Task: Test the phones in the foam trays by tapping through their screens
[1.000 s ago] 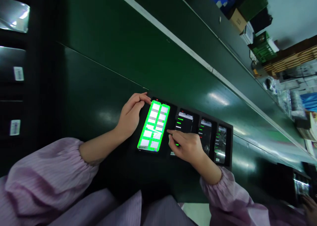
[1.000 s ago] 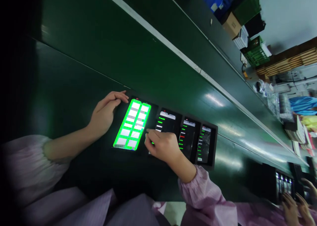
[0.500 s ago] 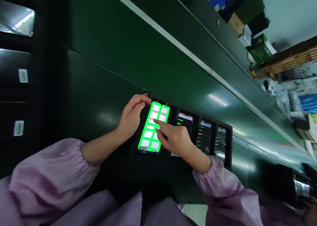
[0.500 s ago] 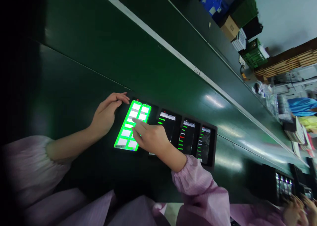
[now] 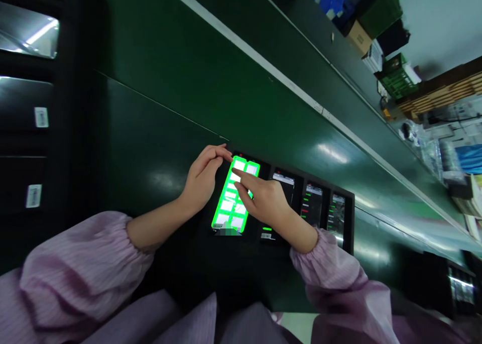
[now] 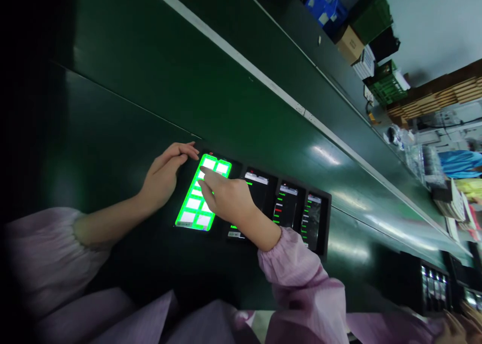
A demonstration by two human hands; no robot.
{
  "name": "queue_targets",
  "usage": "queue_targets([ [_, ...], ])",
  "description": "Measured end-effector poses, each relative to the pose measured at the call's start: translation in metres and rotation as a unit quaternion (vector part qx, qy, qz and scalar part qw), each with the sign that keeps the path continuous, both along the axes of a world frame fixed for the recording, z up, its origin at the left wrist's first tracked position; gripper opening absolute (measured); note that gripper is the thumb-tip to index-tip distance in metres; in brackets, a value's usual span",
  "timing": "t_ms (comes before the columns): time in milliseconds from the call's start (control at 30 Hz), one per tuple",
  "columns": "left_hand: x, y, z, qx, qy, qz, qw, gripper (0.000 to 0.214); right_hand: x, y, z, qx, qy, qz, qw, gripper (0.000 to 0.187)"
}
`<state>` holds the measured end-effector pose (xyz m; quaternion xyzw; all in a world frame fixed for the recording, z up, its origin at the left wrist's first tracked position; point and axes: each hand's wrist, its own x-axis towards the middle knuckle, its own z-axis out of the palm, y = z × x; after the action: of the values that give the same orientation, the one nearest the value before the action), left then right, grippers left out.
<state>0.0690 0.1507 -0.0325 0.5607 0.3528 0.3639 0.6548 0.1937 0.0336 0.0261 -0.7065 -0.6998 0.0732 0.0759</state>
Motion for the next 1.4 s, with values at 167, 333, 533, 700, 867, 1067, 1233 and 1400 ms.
queue_targets([
  [167, 0.001, 0.000, -0.002, 0.002, 0.004, -0.002, 1.000, 0.020, 0.004, -0.012, -0.001, 0.050, -0.007, -0.013, 0.999, 0.032],
  [333, 0.001, 0.000, -0.002, -0.001, 0.007, 0.000, 1.000, 0.020, 0.014, -0.033, 0.011, 0.092, -0.035, -0.038, 0.994, 0.029],
  [533, 0.001, 0.000, 0.000, -0.002, 0.008, 0.002, 1.000, 0.020, 0.012, -0.040, 0.016, 0.116, -0.031, -0.037, 0.992, 0.030],
  [700, 0.002, 0.000, 0.000, 0.004, 0.004, 0.005, 1.000, 0.020, 0.008, -0.032, 0.012, 0.081, -0.016, 0.000, 0.997, 0.033],
  [867, 0.001, -0.001, 0.001, 0.001, 0.003, 0.006, 1.000, 0.021, 0.004, -0.034, 0.013, 0.073, 0.014, 0.043, 0.996, 0.033],
  [1067, 0.001, 0.000, 0.000, -0.001, 0.005, 0.002, 1.000, 0.020, -0.006, -0.060, 0.013, 0.121, 0.094, 0.159, 0.975, 0.035],
  [1233, 0.001, 0.000, -0.001, 0.004, -0.001, 0.005, 1.000, 0.020, -0.013, -0.074, 0.007, 0.087, 0.075, 0.171, 0.979, 0.043],
  [1400, 0.000, 0.000, -0.001, 0.002, -0.007, 0.005, 1.000, 0.020, -0.014, -0.080, 0.007, 0.102, 0.079, 0.155, 0.979, 0.041],
])
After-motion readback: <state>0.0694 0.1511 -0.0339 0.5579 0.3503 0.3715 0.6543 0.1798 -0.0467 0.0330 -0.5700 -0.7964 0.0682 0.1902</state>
